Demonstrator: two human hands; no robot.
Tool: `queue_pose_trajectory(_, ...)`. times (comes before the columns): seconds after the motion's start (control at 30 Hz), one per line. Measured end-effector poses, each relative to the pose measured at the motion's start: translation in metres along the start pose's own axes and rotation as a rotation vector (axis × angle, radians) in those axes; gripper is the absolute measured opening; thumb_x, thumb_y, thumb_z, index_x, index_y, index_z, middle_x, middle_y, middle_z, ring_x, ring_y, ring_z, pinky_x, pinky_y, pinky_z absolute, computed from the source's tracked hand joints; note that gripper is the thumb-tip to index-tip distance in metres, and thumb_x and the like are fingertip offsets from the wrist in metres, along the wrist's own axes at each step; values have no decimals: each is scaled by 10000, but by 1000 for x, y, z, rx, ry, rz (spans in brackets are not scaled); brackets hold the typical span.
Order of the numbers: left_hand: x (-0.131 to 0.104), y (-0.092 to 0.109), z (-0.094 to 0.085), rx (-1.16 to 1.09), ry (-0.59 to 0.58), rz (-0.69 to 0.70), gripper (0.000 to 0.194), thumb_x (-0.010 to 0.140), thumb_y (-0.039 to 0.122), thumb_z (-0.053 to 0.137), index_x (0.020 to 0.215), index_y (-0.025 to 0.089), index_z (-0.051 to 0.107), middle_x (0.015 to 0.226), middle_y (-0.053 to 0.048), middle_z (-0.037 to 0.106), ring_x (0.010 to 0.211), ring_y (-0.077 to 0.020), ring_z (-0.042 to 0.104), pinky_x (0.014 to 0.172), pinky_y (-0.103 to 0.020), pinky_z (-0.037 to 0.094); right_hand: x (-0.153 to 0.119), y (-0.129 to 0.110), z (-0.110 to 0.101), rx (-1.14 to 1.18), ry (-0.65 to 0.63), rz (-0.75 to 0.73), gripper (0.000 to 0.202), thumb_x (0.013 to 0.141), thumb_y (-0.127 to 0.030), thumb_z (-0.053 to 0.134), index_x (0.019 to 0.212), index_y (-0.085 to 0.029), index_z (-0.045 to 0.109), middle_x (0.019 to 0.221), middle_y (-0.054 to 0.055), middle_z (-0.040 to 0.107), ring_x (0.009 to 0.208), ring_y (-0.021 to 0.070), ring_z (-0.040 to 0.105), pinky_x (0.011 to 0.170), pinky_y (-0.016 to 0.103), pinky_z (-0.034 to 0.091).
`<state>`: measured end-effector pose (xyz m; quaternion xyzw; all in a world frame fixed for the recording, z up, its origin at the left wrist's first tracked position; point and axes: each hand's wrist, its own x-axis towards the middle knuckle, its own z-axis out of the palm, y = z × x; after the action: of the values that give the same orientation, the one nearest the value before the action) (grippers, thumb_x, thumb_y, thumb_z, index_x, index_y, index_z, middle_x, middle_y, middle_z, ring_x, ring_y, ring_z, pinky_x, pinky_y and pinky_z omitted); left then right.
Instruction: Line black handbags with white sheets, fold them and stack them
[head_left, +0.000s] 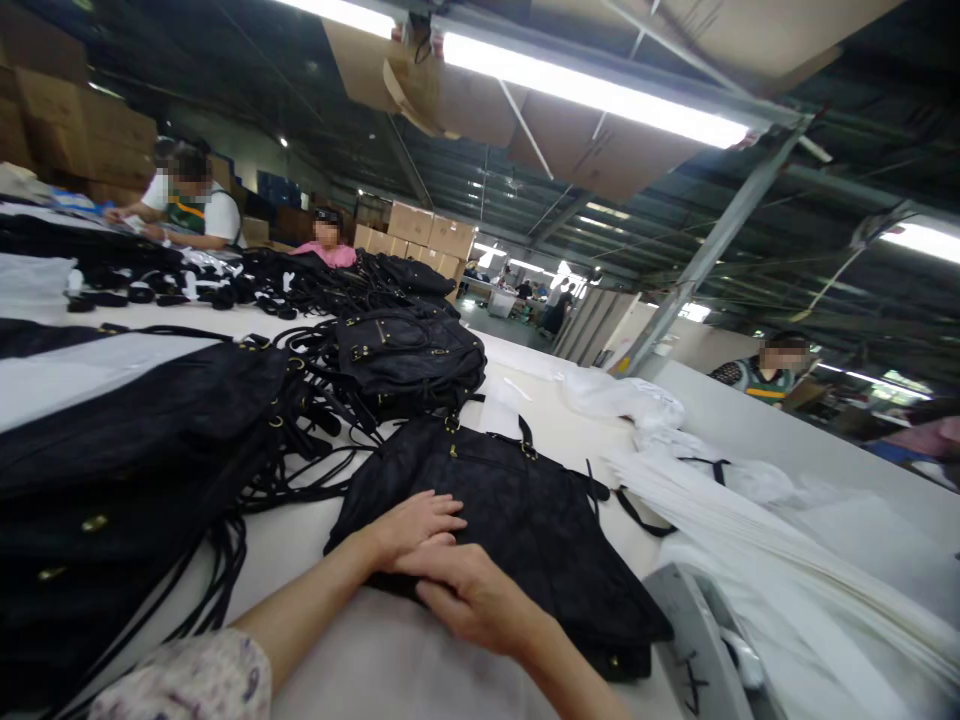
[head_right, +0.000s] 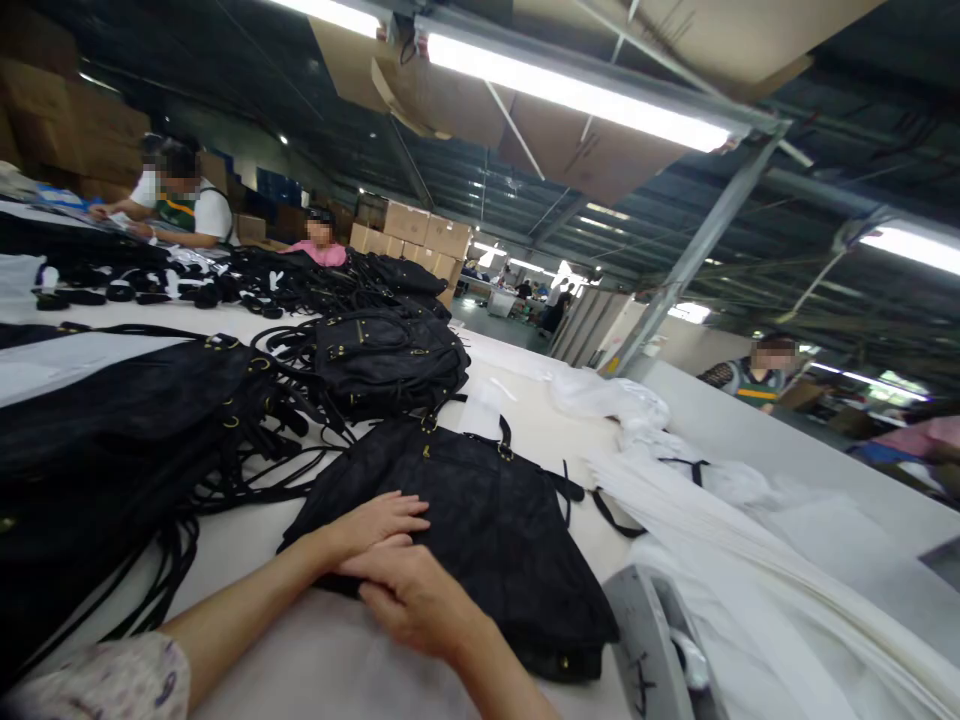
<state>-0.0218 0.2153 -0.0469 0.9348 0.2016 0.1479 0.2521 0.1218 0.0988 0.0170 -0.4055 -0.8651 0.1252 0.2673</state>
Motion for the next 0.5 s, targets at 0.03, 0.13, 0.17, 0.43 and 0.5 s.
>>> queue_pose_trajectory(0.03,-2,1,1,25,28,16,372,968,267,466,1319,209,575,1463,-123,480,1390,-283,383,1174,-533,211,-12,4,-12,2,-70,74,374,925,-182,472,1242,-296,633,1198,-33,694,1125,119,625,1047,261,437)
queue_pose_trajectory(0.13,-6,7,2,98,114,64,380,964,242,478,1331,175,551,1442,-151,491,1360,-301,403,1146,-542,272,-62,24,-32,-225,-204,429,515,955,-359,471,1454,-237,428,1540,83,371,1443,287,290,1187,565,179)
queue_pose_trajectory(0.17,-7,10,1,123,130,88,364,960,211,474,1311,174,566,1413,-149,516,1335,-299,428,1131,-527,303,-80,30,-32,-278,-270,516,592,946,-409,484,1494,-229,352,1578,96,277,1469,315,203,1181,599,146)
queue_pose_trajectory(0.43,-11,31,-2,302,56,274,462,925,266,582,1379,244,495,1423,-90,529,1306,-273,485,1118,-431,351,-132,62,-7,-407,-431,408,825,890,-594,515,1541,-295,105,1593,157,97,1445,440,100,1085,719,219)
queue_pose_trajectory(0.5,-14,39,-3,348,7,264,527,906,290,607,1409,249,454,1469,-100,475,1344,-291,446,1131,-464,326,-134,80,-4,-456,-441,315,886,841,-669,543,1539,-304,137,1563,201,185,1402,485,213,1021,729,321)
